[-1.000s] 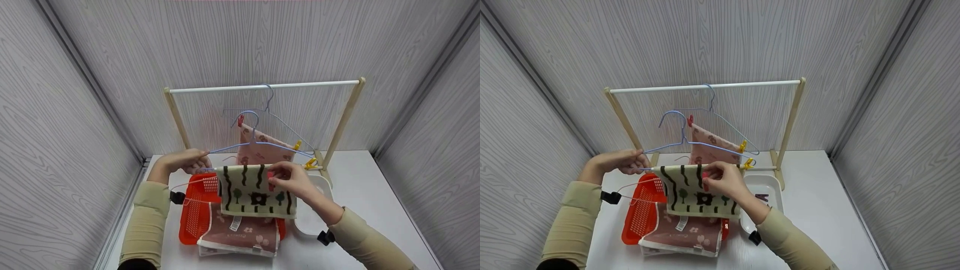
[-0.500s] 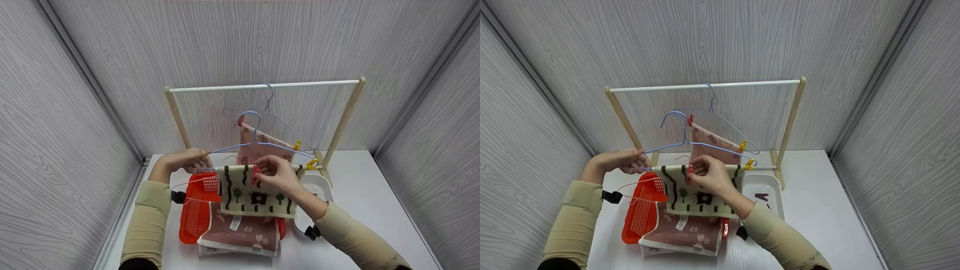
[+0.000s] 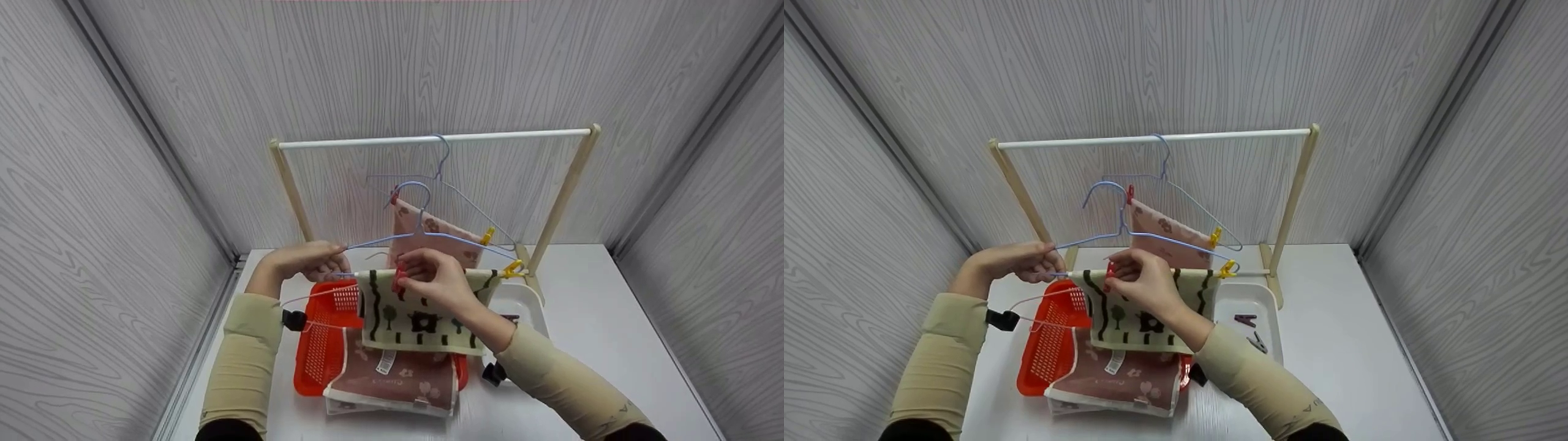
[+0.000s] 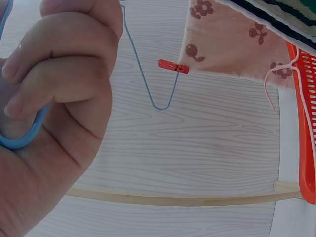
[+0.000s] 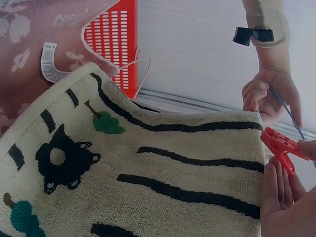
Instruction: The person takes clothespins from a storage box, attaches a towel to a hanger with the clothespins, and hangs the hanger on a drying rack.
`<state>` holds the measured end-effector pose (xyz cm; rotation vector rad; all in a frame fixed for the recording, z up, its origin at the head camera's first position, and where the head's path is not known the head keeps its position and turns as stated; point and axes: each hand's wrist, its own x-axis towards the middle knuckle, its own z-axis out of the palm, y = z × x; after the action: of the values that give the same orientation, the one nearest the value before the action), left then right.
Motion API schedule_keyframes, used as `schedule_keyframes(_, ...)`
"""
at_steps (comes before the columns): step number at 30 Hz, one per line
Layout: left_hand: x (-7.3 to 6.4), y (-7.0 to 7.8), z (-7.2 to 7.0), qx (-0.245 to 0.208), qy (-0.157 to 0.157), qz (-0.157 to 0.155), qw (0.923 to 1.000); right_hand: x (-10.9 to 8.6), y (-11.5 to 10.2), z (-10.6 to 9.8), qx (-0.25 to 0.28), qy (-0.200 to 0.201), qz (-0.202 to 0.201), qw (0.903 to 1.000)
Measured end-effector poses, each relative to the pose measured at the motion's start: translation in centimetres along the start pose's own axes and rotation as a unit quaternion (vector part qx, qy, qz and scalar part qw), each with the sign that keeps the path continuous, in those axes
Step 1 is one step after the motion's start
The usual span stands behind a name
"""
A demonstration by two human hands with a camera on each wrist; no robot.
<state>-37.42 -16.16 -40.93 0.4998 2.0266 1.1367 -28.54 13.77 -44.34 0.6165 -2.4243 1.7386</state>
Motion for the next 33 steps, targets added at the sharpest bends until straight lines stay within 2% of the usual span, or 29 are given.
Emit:
schedule_keyframes(11,0.5,0.4,0.1,-0.008,0.005,-0.015,0.9998,0.9,-0.6,1.1,0.002,0.011,-0.029,0.9995)
schedule_keyframes(16,0.6,0.5,0.1,-0.007,0.006,-0.021,0.9997,1.5,-0.4,1.9,0.022,0.019,-0.078,0.9965)
schedule_keyframes(23,0.7,0.5,0.1,0.013,-0.004,-0.008,0.9999,2.3,0.2,2.8,0.020,0.044,-0.163,0.9854)
schedule_keyframes(33,0.8,0.5,0.1,0.024,-0.006,0.001,0.9997,3.1,0.9,4.0,0.005,0.057,-0.226,0.9724)
